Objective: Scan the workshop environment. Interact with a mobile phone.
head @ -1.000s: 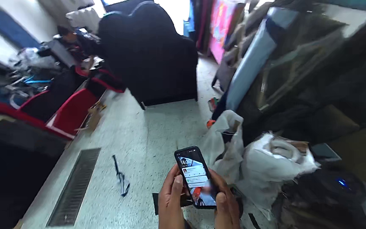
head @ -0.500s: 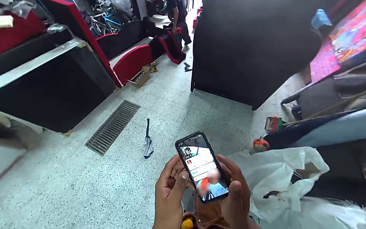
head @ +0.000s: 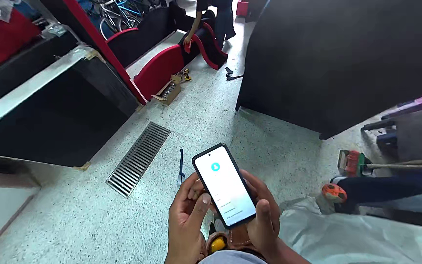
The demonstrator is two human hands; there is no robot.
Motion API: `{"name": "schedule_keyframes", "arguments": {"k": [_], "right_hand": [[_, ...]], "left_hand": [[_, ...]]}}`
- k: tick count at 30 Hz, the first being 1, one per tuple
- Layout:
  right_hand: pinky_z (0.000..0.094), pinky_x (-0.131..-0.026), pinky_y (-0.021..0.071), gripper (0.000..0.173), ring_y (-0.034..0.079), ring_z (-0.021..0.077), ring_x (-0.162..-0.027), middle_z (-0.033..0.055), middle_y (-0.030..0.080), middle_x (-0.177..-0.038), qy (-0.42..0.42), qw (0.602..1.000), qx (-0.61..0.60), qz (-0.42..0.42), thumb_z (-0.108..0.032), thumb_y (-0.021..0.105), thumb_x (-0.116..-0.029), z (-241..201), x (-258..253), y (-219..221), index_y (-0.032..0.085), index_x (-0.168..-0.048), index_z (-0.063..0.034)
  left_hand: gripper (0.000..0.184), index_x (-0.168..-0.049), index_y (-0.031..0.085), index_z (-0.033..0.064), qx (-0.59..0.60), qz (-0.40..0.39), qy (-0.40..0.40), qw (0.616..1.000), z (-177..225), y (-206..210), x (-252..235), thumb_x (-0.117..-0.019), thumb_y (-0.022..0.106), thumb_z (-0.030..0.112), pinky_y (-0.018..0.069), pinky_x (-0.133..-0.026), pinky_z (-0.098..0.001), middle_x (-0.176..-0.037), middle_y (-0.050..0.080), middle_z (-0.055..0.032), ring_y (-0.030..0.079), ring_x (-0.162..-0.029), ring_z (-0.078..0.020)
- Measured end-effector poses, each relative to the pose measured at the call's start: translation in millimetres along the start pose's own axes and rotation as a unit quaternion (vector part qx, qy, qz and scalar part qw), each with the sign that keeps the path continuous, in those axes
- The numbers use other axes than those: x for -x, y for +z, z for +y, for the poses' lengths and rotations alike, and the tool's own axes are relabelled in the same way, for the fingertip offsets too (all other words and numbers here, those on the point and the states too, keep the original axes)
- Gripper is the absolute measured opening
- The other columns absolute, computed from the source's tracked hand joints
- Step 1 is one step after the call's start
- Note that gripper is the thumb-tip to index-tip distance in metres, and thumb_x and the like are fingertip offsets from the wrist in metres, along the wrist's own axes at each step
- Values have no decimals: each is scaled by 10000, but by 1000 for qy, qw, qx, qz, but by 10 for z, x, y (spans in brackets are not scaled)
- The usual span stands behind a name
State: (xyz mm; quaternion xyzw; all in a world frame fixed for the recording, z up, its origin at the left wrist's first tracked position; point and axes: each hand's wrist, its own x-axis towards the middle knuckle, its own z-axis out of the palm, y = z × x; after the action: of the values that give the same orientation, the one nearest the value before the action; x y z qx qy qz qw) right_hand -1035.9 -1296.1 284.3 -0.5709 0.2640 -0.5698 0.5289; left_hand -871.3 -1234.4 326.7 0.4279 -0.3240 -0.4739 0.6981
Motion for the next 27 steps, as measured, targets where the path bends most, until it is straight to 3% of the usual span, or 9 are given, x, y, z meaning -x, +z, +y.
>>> {"name": "schedule_keyframes", "arguments": {"k": [8, 12, 14, 18, 22, 27], "right_hand": [[416, -944, 616, 663, 712, 245, -1094, 143, 701, -1238, -7, 1000, 23, -20, -566, 346, -1074, 851, -1556, 533, 536, -1454, -57], [443, -977, 596, 673, 695, 278, -1126, 173, 688, -1258, 7, 1000, 15, -21, -566, 361, -1071, 1430, -2342, 911, 555, -1430, -30], [432, -961, 604, 678, 694, 273, -1127, 179, 678, -1275, 32, 998, 20, -43, -564, 422, -1057, 1619, -2793, 1134, 513, -1460, -26], [503, -984, 591, 869, 641, 342, -1211, 226, 563, -1422, 150, 978, -50, -135, -297, 764, -914, 1697, -3761, 1492, 296, -1582, 1], [521, -1031, 563, 914, 608, 345, -1268, 223, 524, -1467, 149, 973, -66, -163, -16, 753, -858, 1865, -4569, 1652, 213, -1595, 20], [497, -1018, 574, 793, 647, 317, -1219, 201, 583, -1416, 147, 985, -34, -84, 80, 695, -866, 2258, -5505, 1716, 296, -1550, 61]], "left_hand": [[578, -1508, 396, -17, 31, -12, 12, 999, -36, -626, -1744, -999, 642, 107, 633, -795, -412, -1166, 668, -198, 711, -970, -265], [775, -1615, 162, 56, 35, -38, 17, 999, -74, -1112, -2745, -1003, 635, 98, 640, -768, -429, -1170, 655, -207, 711, -967, -297], [826, -1632, 98, 77, 35, -50, 19, 998, -1, -1349, -3289, -1004, 634, 102, 640, -766, -430, -1175, 647, -210, 707, -965, -300], [809, -1614, 186, 29, 24, -62, 20, 998, 365, -1657, -4389, -984, 680, 147, 632, -786, -407, -1163, 658, -189, 700, -968, -269], [800, -1605, 188, -1, -7, -118, -7, 993, 623, -1777, -5410, -974, 672, 85, 632, -806, -402, -1179, 667, -158, 703, -974, -248], [820, -1613, 150, 14, -40, -182, -17, 982, 545, -1794, -6588, -961, 647, -13, 626, -836, -403, -1198, 668, -116, 701, -993, -226]]}}
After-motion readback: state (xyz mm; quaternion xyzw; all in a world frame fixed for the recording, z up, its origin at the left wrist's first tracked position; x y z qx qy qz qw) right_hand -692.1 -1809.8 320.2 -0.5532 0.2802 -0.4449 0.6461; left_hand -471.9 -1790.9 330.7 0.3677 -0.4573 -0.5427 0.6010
